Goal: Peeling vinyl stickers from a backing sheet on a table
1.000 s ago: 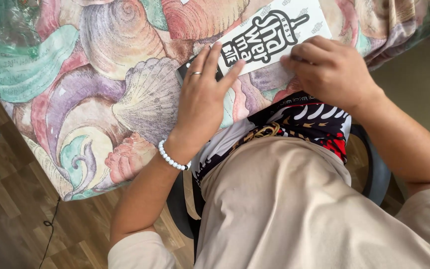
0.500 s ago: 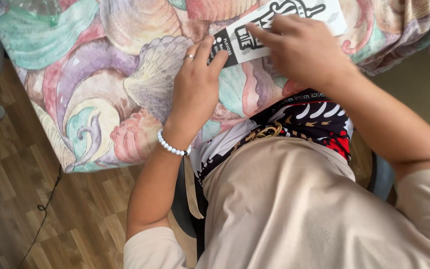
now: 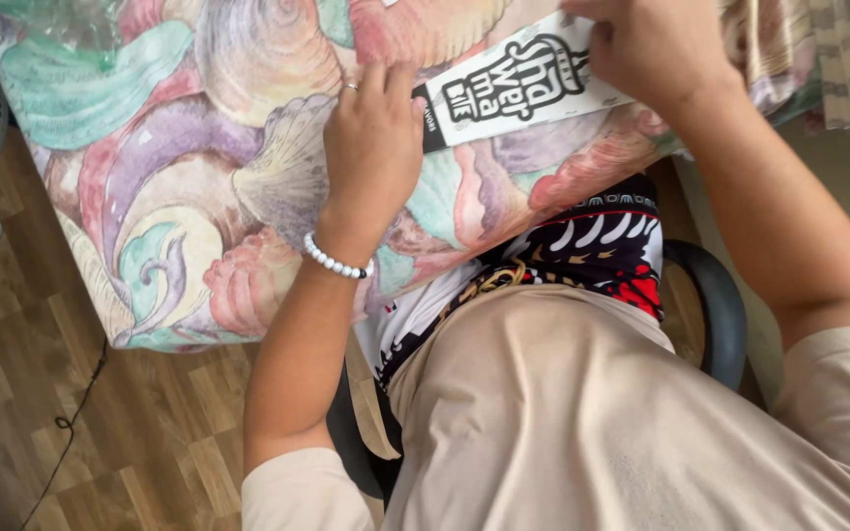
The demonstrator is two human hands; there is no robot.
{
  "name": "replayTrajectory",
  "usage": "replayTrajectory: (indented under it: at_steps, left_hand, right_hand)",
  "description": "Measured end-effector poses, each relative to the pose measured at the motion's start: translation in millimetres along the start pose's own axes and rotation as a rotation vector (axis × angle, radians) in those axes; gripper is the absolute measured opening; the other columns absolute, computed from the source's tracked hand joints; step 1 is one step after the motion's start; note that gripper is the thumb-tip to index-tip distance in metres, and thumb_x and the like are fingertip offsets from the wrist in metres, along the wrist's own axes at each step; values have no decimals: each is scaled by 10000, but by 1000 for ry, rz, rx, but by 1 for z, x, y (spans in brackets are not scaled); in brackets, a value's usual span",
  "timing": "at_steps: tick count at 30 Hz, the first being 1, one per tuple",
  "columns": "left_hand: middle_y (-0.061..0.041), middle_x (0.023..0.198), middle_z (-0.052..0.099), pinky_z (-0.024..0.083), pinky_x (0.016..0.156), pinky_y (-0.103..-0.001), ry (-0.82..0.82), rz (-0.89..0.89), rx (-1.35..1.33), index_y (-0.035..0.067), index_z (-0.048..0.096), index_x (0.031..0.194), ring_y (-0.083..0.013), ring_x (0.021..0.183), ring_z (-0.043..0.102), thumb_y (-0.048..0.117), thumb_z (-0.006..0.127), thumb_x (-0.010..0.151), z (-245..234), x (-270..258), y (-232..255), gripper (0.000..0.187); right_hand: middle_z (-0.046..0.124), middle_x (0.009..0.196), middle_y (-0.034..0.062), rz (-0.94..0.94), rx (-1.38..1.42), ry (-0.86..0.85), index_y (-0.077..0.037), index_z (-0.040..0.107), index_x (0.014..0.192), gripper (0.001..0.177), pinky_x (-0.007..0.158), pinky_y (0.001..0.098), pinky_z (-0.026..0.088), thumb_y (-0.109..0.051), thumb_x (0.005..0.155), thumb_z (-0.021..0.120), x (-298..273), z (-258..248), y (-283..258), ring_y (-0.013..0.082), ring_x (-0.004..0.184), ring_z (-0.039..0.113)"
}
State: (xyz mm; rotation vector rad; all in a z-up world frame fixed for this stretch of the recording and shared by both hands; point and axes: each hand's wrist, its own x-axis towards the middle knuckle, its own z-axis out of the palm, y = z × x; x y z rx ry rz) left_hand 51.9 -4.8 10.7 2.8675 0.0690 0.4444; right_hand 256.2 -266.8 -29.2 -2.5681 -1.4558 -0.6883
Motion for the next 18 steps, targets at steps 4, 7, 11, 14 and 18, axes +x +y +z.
replayTrajectory:
  at_steps: [4,7,11,14,18]
  left_hand:
    - [-90,1024,590,497,718,-461,-15,-78,73,125,592,1045,-327,930,594,263,837,874,6,16,1,329]
    - [-86,976,585,478,748,-476,-65,-111,-105,131,593,942,-338,917,604,199,869,828,9,26,-10,306]
    - [-29,851,758,479,617,-445,12,-42,-342,84,657,878,-308,738,696,95,781,865,-9,35,-1,125]
    - [-97,878,794,504,610,-401,32,128,-386,96,805,1075,-267,699,723,122,737,944,-25,39,0,150]
    - [-9,855,792,523,615,-414,-9,199,-286,184,809,1050,-285,692,702,221,762,954,-45,39,-4,114]
  right_hand:
    - [764,1066,43,-83,108,40,-120,830,1243,296,636,337,590,-187,990,693,33,-28,-33,198,845,695]
    - [714,1190,104,-221,250,72,-75,754,1326,447,847,407,559,-414,1035,746,58,-35,-60,275,1042,663]
    - [615,633,-78,-293,410,-191,-228,732,819,340,655,262,551,-478,1044,689,85,-41,-86,107,630,560]
    - [639,590,-25,-311,502,-110,-149,674,703,479,664,383,552,-490,1039,678,88,-50,-70,189,580,642]
    - [499,526,-17,-315,556,-185,-119,539,625,509,834,399,613,-349,1060,670,55,-85,-5,168,510,544]
